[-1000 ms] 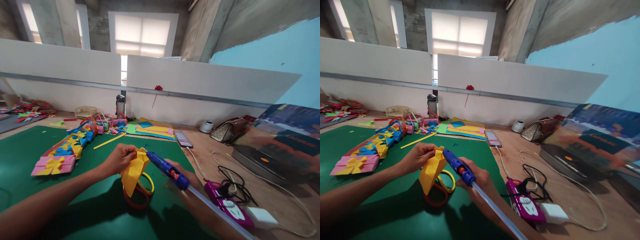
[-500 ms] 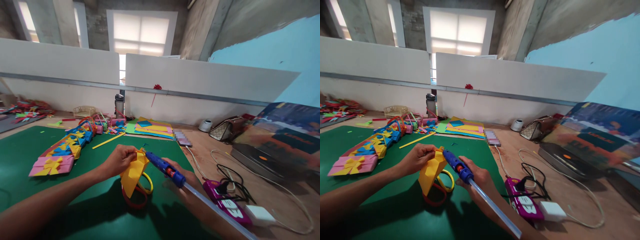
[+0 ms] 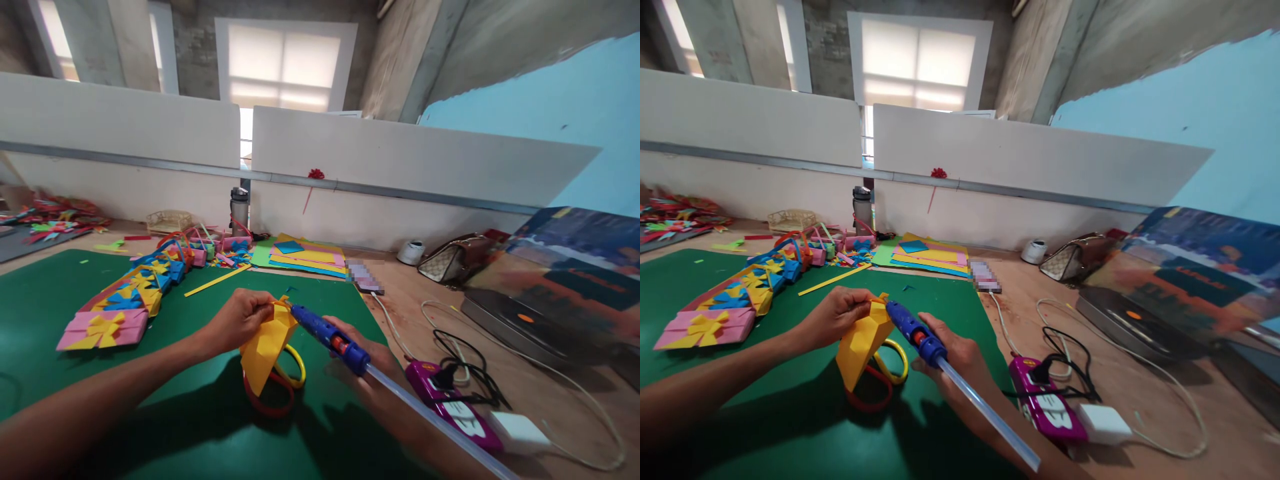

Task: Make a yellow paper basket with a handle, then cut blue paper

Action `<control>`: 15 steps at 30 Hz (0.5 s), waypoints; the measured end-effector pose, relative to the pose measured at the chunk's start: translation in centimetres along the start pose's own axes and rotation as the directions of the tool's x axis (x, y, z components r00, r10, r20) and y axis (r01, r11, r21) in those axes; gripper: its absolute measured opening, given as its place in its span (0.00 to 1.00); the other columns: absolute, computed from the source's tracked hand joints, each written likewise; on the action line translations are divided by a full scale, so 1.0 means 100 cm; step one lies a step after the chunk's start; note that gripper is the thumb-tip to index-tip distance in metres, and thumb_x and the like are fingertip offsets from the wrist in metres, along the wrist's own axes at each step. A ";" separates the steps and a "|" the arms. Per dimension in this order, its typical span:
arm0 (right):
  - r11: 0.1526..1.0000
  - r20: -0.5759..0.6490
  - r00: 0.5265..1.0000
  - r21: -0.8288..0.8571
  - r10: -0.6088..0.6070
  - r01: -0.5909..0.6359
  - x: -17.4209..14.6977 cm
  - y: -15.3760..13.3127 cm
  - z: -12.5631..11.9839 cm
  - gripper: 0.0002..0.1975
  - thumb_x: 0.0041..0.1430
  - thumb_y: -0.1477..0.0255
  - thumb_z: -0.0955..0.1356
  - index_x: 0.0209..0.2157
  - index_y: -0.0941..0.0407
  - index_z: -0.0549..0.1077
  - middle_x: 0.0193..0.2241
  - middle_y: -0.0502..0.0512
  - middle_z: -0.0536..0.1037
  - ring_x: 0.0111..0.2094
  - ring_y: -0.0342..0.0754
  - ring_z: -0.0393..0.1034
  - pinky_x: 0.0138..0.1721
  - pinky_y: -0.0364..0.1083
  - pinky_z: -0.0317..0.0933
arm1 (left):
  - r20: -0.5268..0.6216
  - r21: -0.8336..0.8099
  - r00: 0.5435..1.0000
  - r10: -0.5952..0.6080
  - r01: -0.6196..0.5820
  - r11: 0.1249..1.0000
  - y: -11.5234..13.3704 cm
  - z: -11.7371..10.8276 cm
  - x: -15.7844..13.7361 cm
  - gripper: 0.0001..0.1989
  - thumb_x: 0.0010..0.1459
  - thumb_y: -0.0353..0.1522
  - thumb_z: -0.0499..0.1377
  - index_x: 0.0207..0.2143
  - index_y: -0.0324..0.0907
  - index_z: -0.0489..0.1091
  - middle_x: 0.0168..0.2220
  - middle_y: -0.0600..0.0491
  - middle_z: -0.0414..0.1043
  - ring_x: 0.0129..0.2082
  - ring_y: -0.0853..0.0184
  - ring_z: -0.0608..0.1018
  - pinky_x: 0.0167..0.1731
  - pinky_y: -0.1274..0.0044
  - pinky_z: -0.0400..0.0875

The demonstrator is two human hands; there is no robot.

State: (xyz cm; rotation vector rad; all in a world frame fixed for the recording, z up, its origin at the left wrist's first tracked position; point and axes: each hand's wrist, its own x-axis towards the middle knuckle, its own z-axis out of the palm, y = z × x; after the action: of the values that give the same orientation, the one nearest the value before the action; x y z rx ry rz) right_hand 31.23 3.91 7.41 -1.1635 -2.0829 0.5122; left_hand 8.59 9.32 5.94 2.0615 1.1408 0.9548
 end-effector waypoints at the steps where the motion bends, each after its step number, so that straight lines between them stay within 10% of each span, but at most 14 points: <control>1: 1.000 0.000 1.000 0.003 -0.005 0.005 0.000 0.000 0.000 0.22 0.51 0.68 0.64 0.50 0.56 0.66 0.44 0.58 0.75 0.43 0.54 0.70 0.42 0.50 0.66 | 0.000 0.003 1.000 0.001 -0.001 1.000 0.000 0.001 0.000 0.12 0.52 0.31 0.48 0.28 0.35 0.69 0.18 0.59 0.57 0.19 0.75 0.57 0.17 0.83 0.50; 15: 0.999 -0.009 1.000 -0.041 0.029 -0.029 -0.001 -0.004 -0.002 0.22 0.51 0.68 0.64 0.50 0.56 0.66 0.43 0.57 0.76 0.42 0.53 0.71 0.40 0.48 0.66 | -0.024 0.021 0.999 0.034 -0.033 0.999 -0.001 0.003 0.000 0.11 0.52 0.28 0.47 0.26 0.35 0.68 0.17 0.59 0.56 0.19 0.76 0.58 0.18 0.84 0.51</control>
State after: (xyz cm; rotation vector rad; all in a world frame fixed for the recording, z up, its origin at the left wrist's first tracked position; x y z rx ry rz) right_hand 31.18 3.59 7.75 -1.2194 -2.0805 0.4791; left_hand 8.76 9.31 5.73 2.0972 1.1361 0.9900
